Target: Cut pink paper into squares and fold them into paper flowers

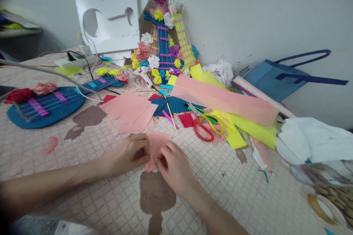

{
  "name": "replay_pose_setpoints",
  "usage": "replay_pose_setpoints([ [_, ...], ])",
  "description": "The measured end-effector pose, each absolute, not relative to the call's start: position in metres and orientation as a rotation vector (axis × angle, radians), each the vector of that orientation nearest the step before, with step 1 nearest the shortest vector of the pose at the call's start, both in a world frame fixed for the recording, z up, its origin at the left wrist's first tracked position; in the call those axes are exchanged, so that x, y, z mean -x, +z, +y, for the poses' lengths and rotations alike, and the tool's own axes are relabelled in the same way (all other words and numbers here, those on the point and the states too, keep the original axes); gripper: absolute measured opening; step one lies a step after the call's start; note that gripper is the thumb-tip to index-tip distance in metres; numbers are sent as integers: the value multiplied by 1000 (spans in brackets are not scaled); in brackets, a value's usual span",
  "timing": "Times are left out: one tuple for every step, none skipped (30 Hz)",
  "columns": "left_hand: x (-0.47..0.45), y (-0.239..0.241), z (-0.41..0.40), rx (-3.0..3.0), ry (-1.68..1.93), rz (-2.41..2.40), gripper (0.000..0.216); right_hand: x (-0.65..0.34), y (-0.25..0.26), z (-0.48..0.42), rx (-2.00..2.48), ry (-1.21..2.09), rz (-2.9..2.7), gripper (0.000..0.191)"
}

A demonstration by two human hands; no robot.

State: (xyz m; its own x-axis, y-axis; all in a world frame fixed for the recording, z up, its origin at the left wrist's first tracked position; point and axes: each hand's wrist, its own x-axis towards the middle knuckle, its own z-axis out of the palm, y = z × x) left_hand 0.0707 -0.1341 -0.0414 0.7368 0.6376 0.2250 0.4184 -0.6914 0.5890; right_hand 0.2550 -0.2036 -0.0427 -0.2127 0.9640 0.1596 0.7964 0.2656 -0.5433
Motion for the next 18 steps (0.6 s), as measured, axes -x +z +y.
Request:
replay_pose_setpoints([
  [-71, -41, -134, -2424, 568, 805, 8, -255, -43, -204, 1591, 481, -2078, 15],
  [-71, -41, -134, -2424, 565, 809, 8, -255, -43, -204, 1593, 481, -2077, 15],
  [-71, -40, -135, -2423, 562, 813, 8, -255, -43, -204, 1596, 481, -2076, 15],
  [-71, -40, -135, -2423, 559, 817, 7, -254, -43, -204, 1598, 481, -2075, 15],
  [-71, -40, -135, -2423, 557, 818, 8, -254, -43, -204, 1601, 479, -2073, 15],
  [-71, -40, -135, -2424, 553, 817, 8, -254, -43, -204, 1604, 477, -2071, 15],
  [-71, -40, -135, -2425, 550, 818, 8, -254, -42, -204, 1606, 475, -2070, 15],
  [-71, -40, -135, -2426, 546, 823, 9, -253, -42, -204, 1607, 475, -2071, 15],
  [-71, -40, -135, -2427, 545, 828, 9, -253, -42, -204, 1607, 474, -2072, 15],
  [-72, -40, -135, -2428, 546, 833, 9, -253, -41, -204, 1608, 472, -2073, 16],
  [-72, -40, -135, -2429, 548, 836, 9, -253, -41, -204, 1610, 470, -2075, 16],
  [-72, -41, -135, -2431, 555, 840, 9, -253, -42, -204, 1615, 466, -2076, 16],
  [-72, -41, -135, -2432, 560, 839, 9, -253, -42, -204, 1620, 463, -2078, 16],
  [-72, -41, -135, -2433, 560, 838, 9, -253, -42, -204, 1623, 458, -2080, 16],
  [-72, -41, -136, -2432, 558, 839, 9, -253, -42, -204, 1627, 455, -2083, 15],
  [-72, -42, -136, -2431, 550, 843, 8, -253, -43, -204, 1629, 452, -2084, 15],
  [-72, -41, -136, -2430, 541, 849, 8, -253, -43, -204, 1634, 449, -2084, 15],
  [-72, -41, -137, -2427, 533, 855, 7, -253, -43, -204, 1638, 448, -2085, 15],
])
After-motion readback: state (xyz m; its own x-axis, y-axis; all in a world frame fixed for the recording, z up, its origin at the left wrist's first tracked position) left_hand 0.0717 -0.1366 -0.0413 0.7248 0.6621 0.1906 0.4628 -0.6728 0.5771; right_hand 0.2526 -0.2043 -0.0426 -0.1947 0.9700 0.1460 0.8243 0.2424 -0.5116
